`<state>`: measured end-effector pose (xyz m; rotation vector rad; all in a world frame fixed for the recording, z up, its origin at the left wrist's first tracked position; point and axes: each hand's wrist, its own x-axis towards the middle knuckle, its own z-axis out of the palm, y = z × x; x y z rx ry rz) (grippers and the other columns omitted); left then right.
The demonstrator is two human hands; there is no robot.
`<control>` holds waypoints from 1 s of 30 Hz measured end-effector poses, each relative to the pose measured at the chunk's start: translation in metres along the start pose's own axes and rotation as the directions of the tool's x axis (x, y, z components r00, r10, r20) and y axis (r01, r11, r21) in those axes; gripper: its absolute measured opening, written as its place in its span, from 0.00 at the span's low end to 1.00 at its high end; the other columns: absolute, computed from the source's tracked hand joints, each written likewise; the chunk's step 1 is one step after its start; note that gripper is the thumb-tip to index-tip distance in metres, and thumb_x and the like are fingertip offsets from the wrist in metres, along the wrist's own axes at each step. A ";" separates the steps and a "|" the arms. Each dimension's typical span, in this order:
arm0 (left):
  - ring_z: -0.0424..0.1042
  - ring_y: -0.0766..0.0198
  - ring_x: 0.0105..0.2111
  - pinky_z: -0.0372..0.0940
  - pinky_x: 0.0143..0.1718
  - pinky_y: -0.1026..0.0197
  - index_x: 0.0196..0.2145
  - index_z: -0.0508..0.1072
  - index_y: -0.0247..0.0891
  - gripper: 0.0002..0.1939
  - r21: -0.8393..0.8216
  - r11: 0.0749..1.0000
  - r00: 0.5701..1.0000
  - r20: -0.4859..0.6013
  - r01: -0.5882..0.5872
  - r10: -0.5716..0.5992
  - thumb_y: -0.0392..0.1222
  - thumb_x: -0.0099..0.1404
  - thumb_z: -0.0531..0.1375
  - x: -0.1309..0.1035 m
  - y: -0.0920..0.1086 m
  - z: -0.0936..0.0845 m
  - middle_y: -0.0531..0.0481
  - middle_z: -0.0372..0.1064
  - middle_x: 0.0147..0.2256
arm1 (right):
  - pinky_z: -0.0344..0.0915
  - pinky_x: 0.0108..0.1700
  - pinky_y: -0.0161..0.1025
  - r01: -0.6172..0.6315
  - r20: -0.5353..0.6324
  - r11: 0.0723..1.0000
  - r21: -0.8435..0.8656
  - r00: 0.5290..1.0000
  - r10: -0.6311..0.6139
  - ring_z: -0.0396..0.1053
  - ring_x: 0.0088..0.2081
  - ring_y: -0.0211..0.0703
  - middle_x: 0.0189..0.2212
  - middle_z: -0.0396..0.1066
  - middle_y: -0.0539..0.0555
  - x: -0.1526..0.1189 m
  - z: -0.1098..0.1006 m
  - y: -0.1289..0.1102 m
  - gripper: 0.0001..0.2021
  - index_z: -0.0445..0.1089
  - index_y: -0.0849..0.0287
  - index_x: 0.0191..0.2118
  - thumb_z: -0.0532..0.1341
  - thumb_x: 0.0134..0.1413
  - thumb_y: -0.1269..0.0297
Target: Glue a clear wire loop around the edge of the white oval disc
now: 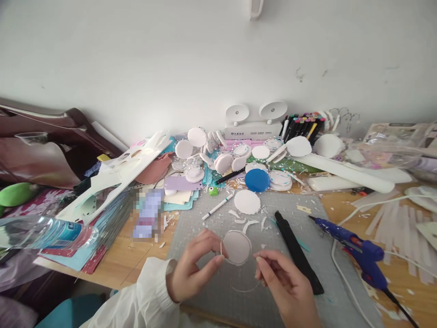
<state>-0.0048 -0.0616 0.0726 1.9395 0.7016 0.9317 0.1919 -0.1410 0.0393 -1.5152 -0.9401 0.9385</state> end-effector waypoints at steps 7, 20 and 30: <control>0.70 0.60 0.34 0.64 0.39 0.56 0.32 0.71 0.39 0.08 -0.030 0.998 0.997 -0.063 0.047 -0.049 0.42 0.68 0.56 -0.005 -0.002 -0.001 0.45 0.72 0.30 | 0.68 0.25 0.31 0.008 0.007 1.000 -0.012 1.000 -0.008 0.67 0.22 0.39 0.21 0.70 0.52 0.001 -0.006 0.010 0.13 0.75 0.56 0.34 0.64 0.51 0.50; 0.64 0.64 0.27 0.59 0.29 0.62 0.29 0.64 0.40 0.11 0.190 0.951 0.921 -0.351 0.246 -0.168 0.39 0.70 0.50 -0.050 -0.036 -0.059 0.52 0.63 0.26 | 0.66 0.22 0.31 -0.023 -0.077 0.996 -0.085 0.997 0.016 0.65 0.20 0.37 0.20 0.70 0.52 0.025 -0.007 0.040 0.19 0.74 0.59 0.31 0.63 0.51 0.45; 0.66 0.61 0.34 0.61 0.39 0.58 0.27 0.67 0.38 0.13 0.180 0.979 0.986 -0.149 0.098 -0.072 0.42 0.69 0.53 -0.014 -0.028 -0.033 0.48 0.67 0.30 | 0.67 0.23 0.31 -0.010 -0.049 0.996 -0.084 0.999 0.006 0.65 0.21 0.37 0.20 0.69 0.51 0.021 -0.005 0.036 0.16 0.73 0.59 0.33 0.62 0.54 0.49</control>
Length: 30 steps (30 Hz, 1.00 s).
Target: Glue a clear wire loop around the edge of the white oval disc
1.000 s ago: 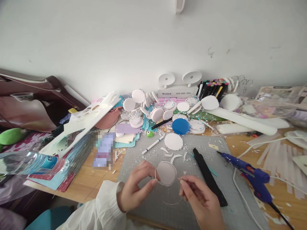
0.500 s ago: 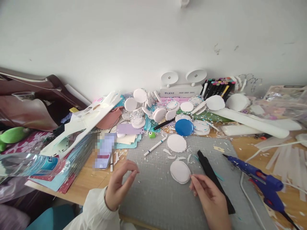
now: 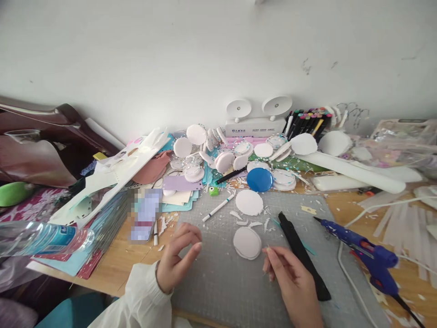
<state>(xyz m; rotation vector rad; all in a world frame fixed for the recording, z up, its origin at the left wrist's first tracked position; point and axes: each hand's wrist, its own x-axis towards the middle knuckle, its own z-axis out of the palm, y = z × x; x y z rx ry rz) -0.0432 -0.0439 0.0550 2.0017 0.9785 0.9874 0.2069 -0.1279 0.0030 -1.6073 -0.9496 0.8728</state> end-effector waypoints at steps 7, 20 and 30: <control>0.67 0.56 0.45 0.59 0.49 0.54 0.41 0.71 0.37 0.10 -0.206 0.979 0.998 0.067 0.000 0.014 0.45 0.65 0.58 0.017 0.024 0.022 0.43 0.69 0.41 | 0.66 0.24 0.29 0.082 0.040 0.995 0.059 0.996 -0.085 0.67 0.21 0.36 0.18 0.69 0.50 -0.006 0.014 -0.045 0.12 0.73 0.58 0.32 0.62 0.56 0.54; 0.67 0.67 0.36 0.64 0.38 0.66 0.36 0.70 0.37 0.07 -0.625 0.693 0.930 0.174 0.359 -0.324 0.43 0.64 0.62 0.004 0.026 0.024 0.50 0.68 0.35 | 0.64 0.23 0.26 0.156 0.057 0.948 0.278 0.982 -0.178 0.66 0.20 0.32 0.18 0.69 0.48 -0.022 0.015 -0.066 0.07 0.74 0.54 0.36 0.60 0.61 0.59; 0.66 0.51 0.52 0.65 0.47 0.54 0.59 0.61 0.47 0.28 -0.813 0.343 0.881 0.408 0.470 -0.241 0.52 0.63 0.61 -0.004 0.016 0.029 0.41 0.63 0.55 | 0.59 0.22 0.28 -0.110 0.137 0.890 0.443 0.989 0.054 0.61 0.19 0.31 0.17 0.66 0.48 -0.027 0.020 -0.052 0.11 0.74 0.57 0.34 0.64 0.56 0.54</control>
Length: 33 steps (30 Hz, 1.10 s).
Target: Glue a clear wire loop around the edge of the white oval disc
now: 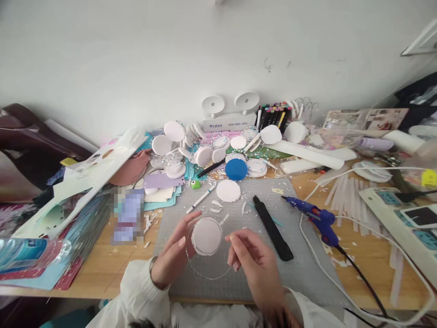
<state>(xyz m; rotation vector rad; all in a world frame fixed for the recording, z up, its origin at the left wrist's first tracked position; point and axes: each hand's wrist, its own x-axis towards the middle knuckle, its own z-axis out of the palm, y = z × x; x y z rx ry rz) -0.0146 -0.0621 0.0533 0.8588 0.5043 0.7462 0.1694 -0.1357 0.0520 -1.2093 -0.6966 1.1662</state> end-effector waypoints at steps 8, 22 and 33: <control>0.68 0.50 0.52 0.67 0.47 0.49 0.53 0.65 0.44 0.26 -0.169 0.981 0.977 0.205 0.097 -0.061 0.46 0.59 0.66 0.035 0.006 -0.002 0.41 0.63 0.56 | 0.54 0.22 0.29 -0.121 0.043 0.977 0.173 0.992 0.115 0.55 0.20 0.30 0.16 0.61 0.46 0.035 0.002 -0.015 0.12 0.75 0.59 0.32 0.67 0.51 0.54; 0.70 0.48 0.52 0.69 0.46 0.51 0.54 0.62 0.45 0.31 -0.389 0.912 0.989 0.113 0.132 -0.096 0.55 0.56 0.66 0.052 -0.001 -0.022 0.40 0.66 0.55 | 0.66 0.48 0.46 0.245 0.227 0.969 0.016 0.943 -0.242 0.67 0.40 0.45 0.52 0.67 0.58 0.073 0.002 0.009 0.20 0.72 0.52 0.50 0.61 0.53 0.50; 0.70 0.44 0.52 0.72 0.40 0.52 0.59 0.56 0.45 0.41 -0.375 0.903 0.971 0.191 0.209 -0.146 0.62 0.53 0.65 0.048 -0.001 -0.030 0.35 0.61 0.58 | 0.69 0.32 0.35 0.238 0.229 0.918 -0.318 0.959 -0.169 0.70 0.29 0.40 0.27 0.72 0.52 0.068 0.000 0.000 0.07 0.72 0.57 0.32 0.65 0.54 0.59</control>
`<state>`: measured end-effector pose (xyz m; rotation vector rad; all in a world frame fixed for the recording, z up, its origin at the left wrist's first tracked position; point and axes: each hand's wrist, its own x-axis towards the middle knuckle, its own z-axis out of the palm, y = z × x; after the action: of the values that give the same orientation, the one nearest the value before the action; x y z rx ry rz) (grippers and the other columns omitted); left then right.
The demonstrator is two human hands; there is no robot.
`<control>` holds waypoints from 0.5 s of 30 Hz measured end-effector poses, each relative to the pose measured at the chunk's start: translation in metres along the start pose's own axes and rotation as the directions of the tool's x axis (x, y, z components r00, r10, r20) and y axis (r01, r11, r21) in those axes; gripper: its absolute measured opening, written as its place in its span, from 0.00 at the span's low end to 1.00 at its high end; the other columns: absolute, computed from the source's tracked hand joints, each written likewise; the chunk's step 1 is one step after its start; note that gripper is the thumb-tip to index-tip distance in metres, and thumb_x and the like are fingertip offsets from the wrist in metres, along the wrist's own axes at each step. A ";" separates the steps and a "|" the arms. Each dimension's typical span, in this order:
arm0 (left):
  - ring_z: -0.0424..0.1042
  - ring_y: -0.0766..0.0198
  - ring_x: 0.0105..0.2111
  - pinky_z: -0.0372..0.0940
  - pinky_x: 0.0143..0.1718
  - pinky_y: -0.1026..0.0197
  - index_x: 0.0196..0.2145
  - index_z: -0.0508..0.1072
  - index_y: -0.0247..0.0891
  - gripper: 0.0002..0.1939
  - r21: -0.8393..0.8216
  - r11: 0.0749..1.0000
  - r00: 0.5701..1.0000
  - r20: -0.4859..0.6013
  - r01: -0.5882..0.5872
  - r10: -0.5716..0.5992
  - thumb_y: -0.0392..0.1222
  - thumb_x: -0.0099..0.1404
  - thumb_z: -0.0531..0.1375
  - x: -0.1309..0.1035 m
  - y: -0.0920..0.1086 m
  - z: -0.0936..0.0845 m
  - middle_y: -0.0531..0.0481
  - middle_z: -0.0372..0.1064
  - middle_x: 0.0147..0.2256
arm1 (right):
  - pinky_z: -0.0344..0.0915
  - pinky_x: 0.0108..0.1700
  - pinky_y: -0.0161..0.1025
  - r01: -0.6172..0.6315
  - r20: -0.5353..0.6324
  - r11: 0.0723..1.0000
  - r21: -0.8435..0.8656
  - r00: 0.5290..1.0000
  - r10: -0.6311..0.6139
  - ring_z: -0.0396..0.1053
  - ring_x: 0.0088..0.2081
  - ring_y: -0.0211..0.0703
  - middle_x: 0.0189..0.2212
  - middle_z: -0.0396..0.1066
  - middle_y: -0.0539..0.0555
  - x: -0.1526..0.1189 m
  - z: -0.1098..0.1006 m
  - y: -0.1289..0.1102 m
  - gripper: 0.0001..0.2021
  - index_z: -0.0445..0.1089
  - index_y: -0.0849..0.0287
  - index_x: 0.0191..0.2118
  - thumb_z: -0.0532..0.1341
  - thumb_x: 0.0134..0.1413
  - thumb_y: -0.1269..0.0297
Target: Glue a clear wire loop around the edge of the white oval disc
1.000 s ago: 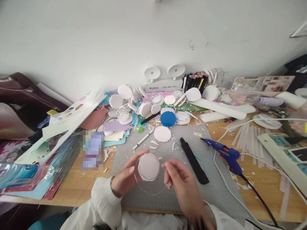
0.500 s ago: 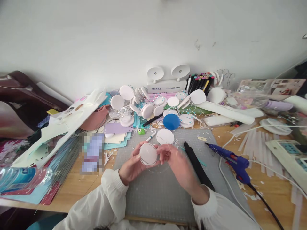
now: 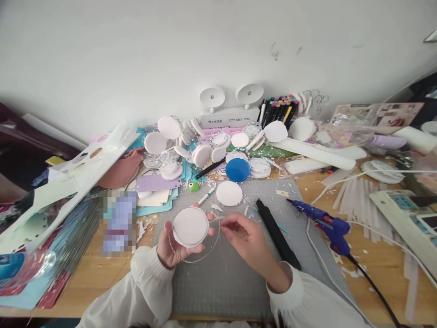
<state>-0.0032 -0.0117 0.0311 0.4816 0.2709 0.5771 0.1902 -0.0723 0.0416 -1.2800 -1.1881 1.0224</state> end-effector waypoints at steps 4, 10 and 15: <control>0.69 0.46 0.53 0.70 0.45 0.50 0.52 0.61 0.47 0.33 0.040 0.995 0.996 -0.025 -0.087 0.088 0.51 0.53 0.69 0.002 0.000 0.006 0.41 0.63 0.57 | 0.69 0.34 0.37 0.128 -0.034 0.992 0.020 0.991 -0.128 0.68 0.31 0.41 0.29 0.69 0.53 -0.004 0.000 -0.001 0.04 0.72 0.56 0.35 0.63 0.56 0.62; 0.67 0.45 0.56 0.67 0.51 0.44 0.49 0.60 0.47 0.31 0.157 0.974 0.978 -0.106 -0.163 0.181 0.42 0.51 0.70 0.009 -0.006 0.013 0.44 0.64 0.56 | 0.68 0.36 0.39 0.178 0.125 0.974 0.144 0.973 -0.196 0.67 0.33 0.42 0.31 0.69 0.54 -0.011 0.006 -0.003 0.05 0.74 0.55 0.39 0.62 0.57 0.64; 0.69 0.44 0.54 0.70 0.45 0.49 0.49 0.59 0.48 0.32 0.204 0.971 0.982 -0.109 -0.127 0.152 0.44 0.51 0.70 0.009 -0.007 0.014 0.43 0.66 0.54 | 0.68 0.36 0.38 0.097 0.087 0.979 0.181 0.990 -0.114 0.68 0.32 0.42 0.27 0.70 0.54 -0.012 0.005 -0.004 0.06 0.72 0.56 0.31 0.61 0.58 0.62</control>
<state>0.0122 -0.0167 0.0385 0.6609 0.4178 0.7231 0.1832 -0.0840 0.0448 -1.0283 -1.1979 1.0962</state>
